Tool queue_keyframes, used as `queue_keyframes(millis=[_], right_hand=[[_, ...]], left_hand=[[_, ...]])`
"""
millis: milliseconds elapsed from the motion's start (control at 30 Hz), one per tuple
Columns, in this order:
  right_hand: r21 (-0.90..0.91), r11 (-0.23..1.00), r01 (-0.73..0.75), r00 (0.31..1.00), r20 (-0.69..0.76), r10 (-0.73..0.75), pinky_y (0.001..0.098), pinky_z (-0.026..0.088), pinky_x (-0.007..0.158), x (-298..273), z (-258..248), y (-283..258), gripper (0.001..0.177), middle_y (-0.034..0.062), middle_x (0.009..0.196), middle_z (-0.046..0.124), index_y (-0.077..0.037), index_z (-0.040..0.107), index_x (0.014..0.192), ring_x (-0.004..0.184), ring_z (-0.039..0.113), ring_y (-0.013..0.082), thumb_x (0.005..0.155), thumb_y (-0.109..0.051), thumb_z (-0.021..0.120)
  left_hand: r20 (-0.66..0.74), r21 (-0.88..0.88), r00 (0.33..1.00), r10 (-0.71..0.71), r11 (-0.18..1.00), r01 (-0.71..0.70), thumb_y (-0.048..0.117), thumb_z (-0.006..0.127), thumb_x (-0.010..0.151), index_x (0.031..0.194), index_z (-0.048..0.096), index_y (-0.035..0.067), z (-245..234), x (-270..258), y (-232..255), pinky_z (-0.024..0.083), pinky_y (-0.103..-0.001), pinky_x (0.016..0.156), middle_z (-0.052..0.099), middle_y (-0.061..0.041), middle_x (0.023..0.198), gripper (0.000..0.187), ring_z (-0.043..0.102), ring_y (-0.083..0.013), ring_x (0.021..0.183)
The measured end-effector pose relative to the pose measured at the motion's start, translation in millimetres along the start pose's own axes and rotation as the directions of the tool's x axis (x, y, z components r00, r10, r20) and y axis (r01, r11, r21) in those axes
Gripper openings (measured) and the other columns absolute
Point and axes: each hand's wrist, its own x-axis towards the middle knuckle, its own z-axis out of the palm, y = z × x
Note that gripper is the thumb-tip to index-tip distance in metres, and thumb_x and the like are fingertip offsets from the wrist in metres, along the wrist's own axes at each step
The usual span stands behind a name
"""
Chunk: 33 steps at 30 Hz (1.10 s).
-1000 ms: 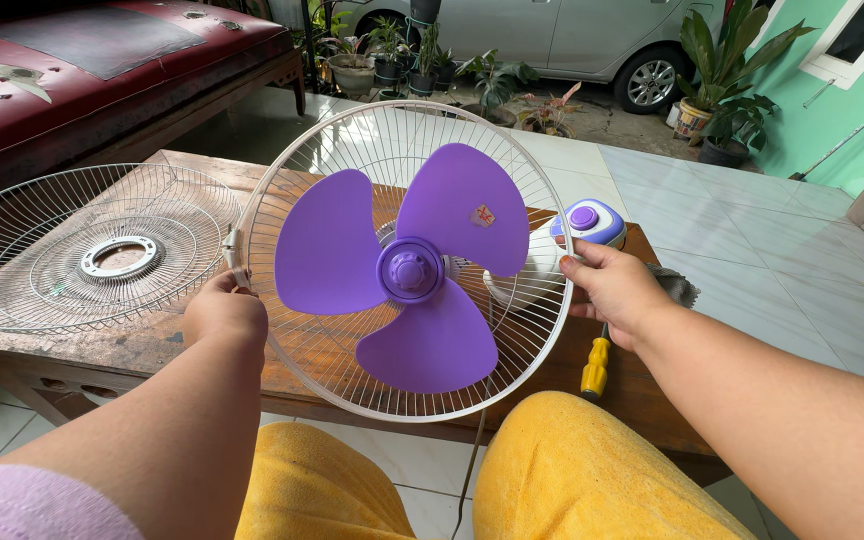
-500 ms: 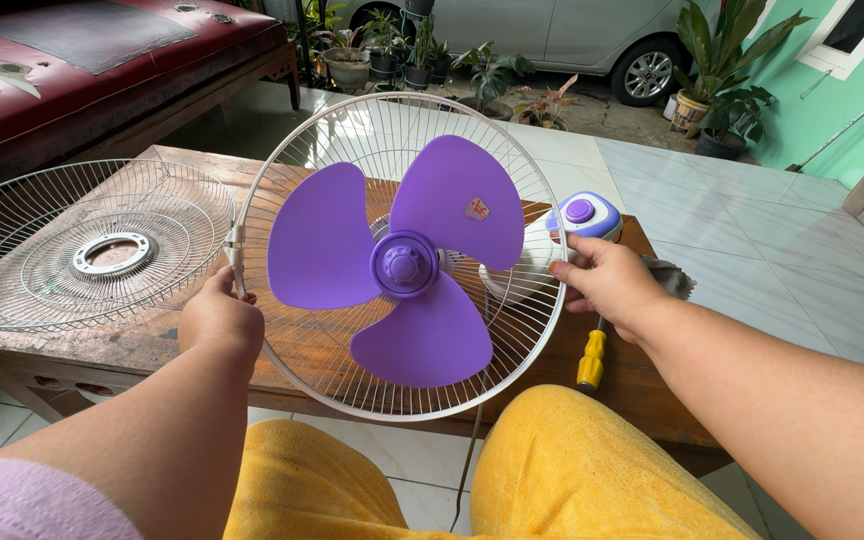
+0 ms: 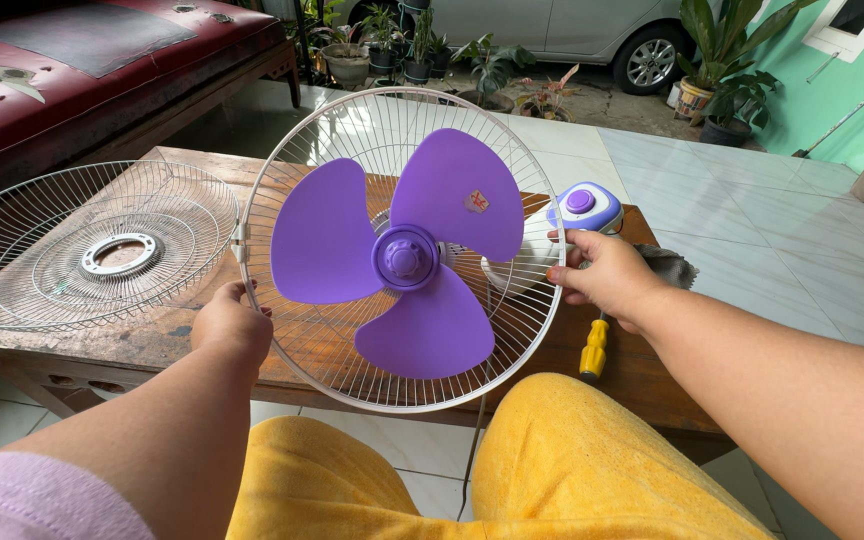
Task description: The person assembles an electric fan by attaching the purple fan blades to the motor shaft, securing them with a nut, and then fitting the front and rear wire cages onto the fan head.
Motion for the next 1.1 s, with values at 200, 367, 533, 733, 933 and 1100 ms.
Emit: queue_keyframes(millis=[200, 367, 533, 733, 933, 1100], right_hand=[[0.028, 0.999, -0.032, 0.999, -0.022, 0.033, 0.0317, 0.06, 0.077, 0.1, 2.4, -1.1, 0.041, 0.0062, 0.109, 0.068, -0.012, 0.061, 0.131, 0.097, 0.068, 0.0178, 0.091, -0.006, 0.068], [0.09, 0.994, -0.061, 0.998, -0.011, 0.063, 0.0328, 0.06, 0.078, -0.6, 0.6, 0.0, 0.04, 0.0064, 0.109, 0.067, -0.012, 0.062, 0.131, 0.099, 0.067, 0.0169, 0.092, -0.007, 0.068], [0.116, 0.99, -0.082, 0.996, -0.019, 0.085, 0.0326, 0.061, 0.079, 2.6, -0.6, 2.0, 0.037, 0.0049, 0.109, 0.068, -0.01, 0.062, 0.128, 0.099, 0.068, 0.0165, 0.092, -0.007, 0.068], [0.074, 0.997, -0.032, 0.999, -0.028, 0.034, 0.0339, 0.061, 0.079, 6.9, 3.2, 5.3, 0.038, 0.0071, 0.109, 0.066, -0.009, 0.058, 0.127, 0.098, 0.068, 0.0181, 0.091, -0.005, 0.068], [0.117, 0.992, -0.046, 0.999, -0.017, 0.048, 0.0349, 0.062, 0.083, 4.3, 4.7, 4.3, 0.037, 0.0074, 0.111, 0.065, -0.008, 0.055, 0.127, 0.101, 0.067, 0.0179, 0.092, -0.005, 0.067], [0.199, 0.975, -0.103, 0.994, -0.013, 0.108, 0.0364, 0.061, 0.087, 0.4, 7.1, 0.6, 0.036, 0.0075, 0.11, 0.065, -0.011, 0.055, 0.127, 0.101, 0.068, 0.0196, 0.092, -0.005, 0.066]], left_hand=[[0.133, -0.258, 0.989, -0.069, 0.961, 0.101, -0.007, 0.05, 0.1, 0.143, 0.057, 0.023, -6.7, -7.3, 4.9, 0.062, -0.035, 0.082, 0.073, -0.004, 0.115, 0.053, 0.071, -0.0138, 0.098], [0.126, -0.312, 0.987, -0.104, 0.94, 0.138, -0.005, 0.05, 0.101, 0.143, 0.058, 0.023, -6.6, -13.0, 8.3, 0.062, -0.035, 0.083, 0.072, -0.006, 0.115, 0.051, 0.071, -0.0165, 0.097], [0.086, -0.273, 0.993, -0.075, 0.957, 0.096, -0.003, 0.055, 0.099, 0.143, 0.058, 0.021, -3.7, -10.9, 5.7, 0.06, -0.035, 0.081, 0.074, -0.005, 0.113, 0.051, 0.071, -0.0148, 0.096], [0.088, -0.316, 0.994, -0.067, 0.944, 0.092, -0.006, 0.053, 0.098, 0.144, 0.058, 0.023, 0.4, -6.2, 1.2, 0.06, -0.036, 0.08, 0.073, -0.005, 0.113, 0.054, 0.072, -0.0163, 0.095], [0.084, -0.368, 0.994, -0.066, 0.925, 0.092, -0.003, 0.056, 0.098, 0.145, 0.056, 0.023, 8.7, -0.9, -3.1, 0.06, -0.036, 0.082, 0.073, -0.007, 0.113, 0.053, 0.072, -0.0163, 0.096], [0.253, -0.297, 0.936, -0.244, 0.902, 0.315, 0.01, 0.061, 0.102, 0.135, 0.065, 0.009, 29.4, 4.3, -20.4, 0.061, -0.042, 0.091, 0.065, -0.012, 0.122, 0.033, 0.065, -0.0248, 0.104]])
